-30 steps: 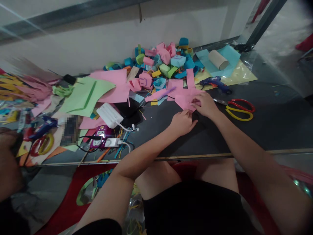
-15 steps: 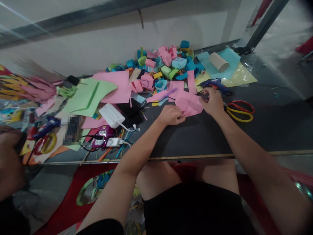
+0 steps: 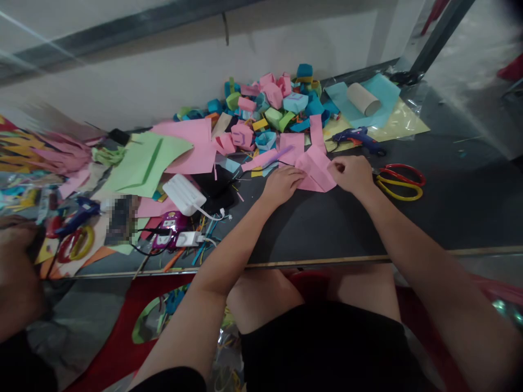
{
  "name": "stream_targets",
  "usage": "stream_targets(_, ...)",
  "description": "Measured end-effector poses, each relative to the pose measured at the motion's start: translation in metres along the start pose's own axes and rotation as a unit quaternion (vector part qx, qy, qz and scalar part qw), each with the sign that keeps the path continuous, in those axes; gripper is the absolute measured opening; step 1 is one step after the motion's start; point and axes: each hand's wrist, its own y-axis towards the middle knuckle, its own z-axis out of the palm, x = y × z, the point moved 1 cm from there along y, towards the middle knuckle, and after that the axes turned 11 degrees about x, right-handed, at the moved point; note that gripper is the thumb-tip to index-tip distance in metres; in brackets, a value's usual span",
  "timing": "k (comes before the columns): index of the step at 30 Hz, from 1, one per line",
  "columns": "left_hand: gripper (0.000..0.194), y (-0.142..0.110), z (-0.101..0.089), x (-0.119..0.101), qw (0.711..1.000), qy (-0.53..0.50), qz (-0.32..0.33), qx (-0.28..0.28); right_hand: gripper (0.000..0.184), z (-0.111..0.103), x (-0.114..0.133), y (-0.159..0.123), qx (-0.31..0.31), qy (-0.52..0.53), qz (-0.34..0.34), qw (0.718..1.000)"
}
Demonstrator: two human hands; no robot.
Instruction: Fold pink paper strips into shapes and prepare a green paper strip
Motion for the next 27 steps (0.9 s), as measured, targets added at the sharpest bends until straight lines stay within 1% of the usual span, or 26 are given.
stream_targets(3, 0.027, 0.000, 0.000, 0.005, 0.999, -0.033, 0.004, 0.010, 0.026, -0.005, -0.009, 0.004, 0.002, 0.038, -0.028, 0.999)
stream_targets(6, 0.030, 0.001, 0.001, 0.010, 0.998, -0.055, 0.016, 0.018, 0.028, -0.005, -0.009, 0.003, 0.004, 0.060, -0.057, 0.997)
stream_targets(8, 0.036, 0.001, 0.000, 0.012, 0.998, -0.052, 0.025, 0.020, 0.028, -0.002, -0.006, 0.001, 0.007, 0.062, -0.072, 0.995)
stream_targets(10, 0.039, 0.001, 0.000, 0.013, 0.999, -0.030, 0.019, 0.009, 0.028, 0.001, -0.004, 0.000, 0.022, 0.063, -0.092, 0.994)
stream_targets(12, 0.038, 0.000, -0.001, 0.012, 1.000, -0.003, 0.002, -0.007, 0.030, 0.003, -0.004, 0.000, 0.051, 0.062, -0.114, 0.990)
stream_targets(15, 0.035, 0.000, 0.000, 0.009, 1.000, 0.013, -0.004, 0.002, 0.032, 0.003, -0.007, 0.002, 0.091, 0.055, -0.135, 0.985)
stream_targets(17, 0.033, 0.000, 0.001, 0.007, 1.000, 0.004, 0.005, 0.008, 0.033, 0.002, -0.011, 0.004, 0.111, 0.055, -0.154, 0.980)
stream_targets(21, 0.020, 0.001, 0.002, 0.011, 0.998, -0.050, 0.026, -0.004, 0.037, -0.002, -0.019, 0.007, 0.153, 0.035, -0.226, 0.961)
stream_targets(23, 0.020, 0.001, 0.003, 0.018, 0.996, -0.086, 0.032, 0.001, 0.035, -0.006, -0.021, 0.006, 0.150, 0.010, -0.251, 0.956)
stream_targets(24, 0.019, 0.002, 0.003, 0.022, 0.994, -0.102, 0.031, 0.004, 0.033, -0.008, -0.020, 0.005, 0.139, -0.005, -0.258, 0.956)
stream_targets(27, 0.017, 0.002, 0.005, 0.031, 0.991, -0.130, 0.025, 0.007, 0.021, -0.015, -0.013, -0.002, 0.072, -0.054, -0.259, 0.962)
